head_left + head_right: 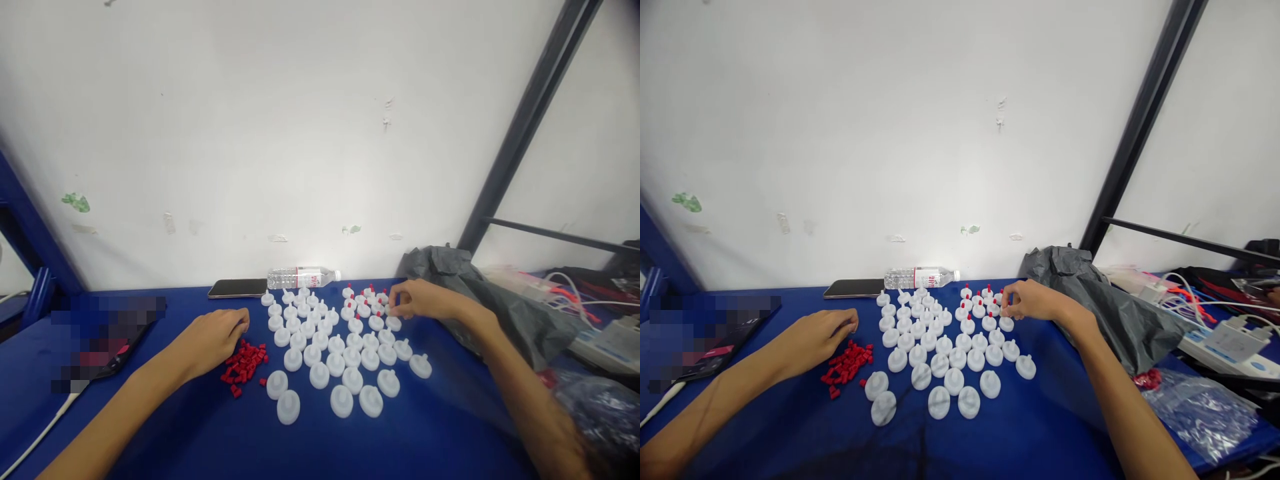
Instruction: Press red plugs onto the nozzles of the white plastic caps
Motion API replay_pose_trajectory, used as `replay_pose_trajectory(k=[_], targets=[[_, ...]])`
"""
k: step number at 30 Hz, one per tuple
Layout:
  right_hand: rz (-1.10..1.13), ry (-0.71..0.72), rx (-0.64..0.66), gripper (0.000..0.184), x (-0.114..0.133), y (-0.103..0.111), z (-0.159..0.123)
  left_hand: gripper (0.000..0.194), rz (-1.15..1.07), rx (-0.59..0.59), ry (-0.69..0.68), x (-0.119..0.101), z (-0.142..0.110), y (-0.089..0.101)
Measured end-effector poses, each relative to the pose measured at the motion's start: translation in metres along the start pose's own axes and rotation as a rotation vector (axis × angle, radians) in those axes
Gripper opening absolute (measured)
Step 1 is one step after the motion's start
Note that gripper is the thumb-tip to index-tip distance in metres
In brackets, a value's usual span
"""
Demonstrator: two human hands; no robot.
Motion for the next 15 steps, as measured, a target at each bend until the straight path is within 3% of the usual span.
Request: replay_pose_trajectory(k=[3,8,15], targets=[[0.047,0.038,0.042,0.033,0.012,0.0,-0.007,0.022,-0.086,0.036,0.013,0.002,-0.001,0.001],[0.141,0.067,0.254,0.047,0.022,-0.023,-0.01,0.026,-0.281,0.215,0.001,0.005,-0.002,-0.007],[0.161,0.123,0.24,0.036,0.022,-0.033,0.001,0.031,-0.373,0.272,0.017,0.005,-0.002,-0.011]])
Point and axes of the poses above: each hand's wrist, its own z-axis towards the middle knuckle, its own y-axis out of the back of the hand, x = y × z, the point moved 8 cm from there along z, towards the middle knuckle, and after that the axes turned 2 degrees about x, right-handed, at the moved point
